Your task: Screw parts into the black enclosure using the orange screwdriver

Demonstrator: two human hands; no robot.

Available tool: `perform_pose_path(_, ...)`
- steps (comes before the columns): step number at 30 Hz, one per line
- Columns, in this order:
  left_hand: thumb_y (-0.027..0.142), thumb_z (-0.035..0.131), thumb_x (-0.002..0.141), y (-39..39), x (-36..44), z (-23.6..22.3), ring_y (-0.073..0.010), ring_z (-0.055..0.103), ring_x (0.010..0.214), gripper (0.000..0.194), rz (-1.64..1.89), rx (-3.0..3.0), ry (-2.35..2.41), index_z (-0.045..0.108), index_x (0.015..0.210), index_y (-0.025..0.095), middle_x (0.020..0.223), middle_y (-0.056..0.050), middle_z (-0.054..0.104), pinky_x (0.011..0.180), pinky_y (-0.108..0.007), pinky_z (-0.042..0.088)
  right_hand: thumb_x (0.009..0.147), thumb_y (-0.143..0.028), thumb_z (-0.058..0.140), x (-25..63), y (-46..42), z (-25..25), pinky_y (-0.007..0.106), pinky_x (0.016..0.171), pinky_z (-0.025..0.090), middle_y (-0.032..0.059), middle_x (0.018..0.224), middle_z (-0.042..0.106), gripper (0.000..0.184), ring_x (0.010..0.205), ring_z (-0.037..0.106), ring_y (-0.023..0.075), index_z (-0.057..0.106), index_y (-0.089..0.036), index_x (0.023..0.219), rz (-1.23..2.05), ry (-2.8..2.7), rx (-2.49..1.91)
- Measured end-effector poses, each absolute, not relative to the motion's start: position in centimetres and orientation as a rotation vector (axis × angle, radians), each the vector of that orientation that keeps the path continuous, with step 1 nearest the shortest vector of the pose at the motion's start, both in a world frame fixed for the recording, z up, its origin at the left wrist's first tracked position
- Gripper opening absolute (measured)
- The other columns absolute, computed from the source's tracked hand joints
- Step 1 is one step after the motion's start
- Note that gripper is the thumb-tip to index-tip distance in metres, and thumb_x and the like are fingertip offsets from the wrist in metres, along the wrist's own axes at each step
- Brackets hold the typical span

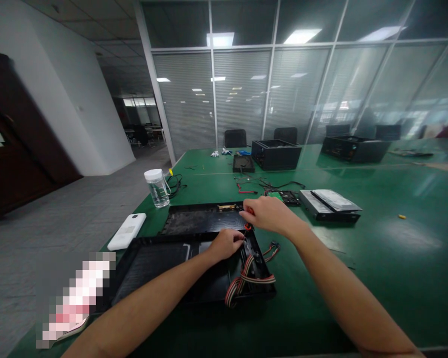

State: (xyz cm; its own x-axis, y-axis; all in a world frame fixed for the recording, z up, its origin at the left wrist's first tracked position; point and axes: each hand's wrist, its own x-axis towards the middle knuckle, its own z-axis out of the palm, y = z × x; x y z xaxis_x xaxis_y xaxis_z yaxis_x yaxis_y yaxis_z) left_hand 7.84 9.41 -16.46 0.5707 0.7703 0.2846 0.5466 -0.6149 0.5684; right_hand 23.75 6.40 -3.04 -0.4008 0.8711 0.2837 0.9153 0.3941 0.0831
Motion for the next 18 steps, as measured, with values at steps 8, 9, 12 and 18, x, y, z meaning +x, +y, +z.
perform_pose_path(8,0.014,0.053,0.074,9.2,7.9,-16.4,-0.0146,0.060,0.071,0.020,0.735,2.397,1.061,0.070,0.085,0.016,0.079,-0.003,0.069,0.067,-0.022,0.043,0.090,-0.046,0.022,23.8,5.6,-2.1,0.030,0.065,0.039,0.0112,0.087,0.066,0.048,0.078,0.062,0.0230,0.060,-0.017,0.098,-0.226,-2.481,-1.765)
perform_pose_path(9,0.014,0.053,0.075,9.2,7.9,-16.4,-0.0149,0.060,0.072,0.020,0.734,2.397,1.064,0.070,0.085,0.016,0.080,-0.003,0.069,0.068,-0.022,0.043,0.090,-0.045,0.022,24.0,5.6,-2.1,0.031,0.066,0.039,0.0113,0.088,0.066,0.048,0.080,0.062,0.0232,0.060,-0.017,0.097,-0.206,-2.488,-1.770)
perform_pose_path(12,0.015,0.053,0.074,9.2,7.9,-16.3,-0.0151,0.060,0.072,0.020,0.730,2.400,1.079,0.070,0.085,0.016,0.079,-0.003,0.069,0.069,-0.023,0.043,0.089,-0.051,0.019,24.5,5.8,-2.0,0.034,0.068,0.039,0.0149,0.089,0.065,0.057,0.084,0.061,0.0268,0.063,-0.015,0.087,-0.244,-2.403,-1.886)
perform_pose_path(18,0.013,0.053,0.072,9.2,7.9,-16.4,-0.0145,0.059,0.069,0.021,0.738,2.414,1.068,0.070,0.084,0.015,0.076,-0.003,0.068,0.068,-0.023,0.042,0.087,-0.051,0.029,24.6,5.8,-2.1,0.031,0.066,0.038,0.0123,0.088,0.066,0.047,0.080,0.060,0.0243,0.059,-0.017,0.097,-0.123,-2.483,-1.772)
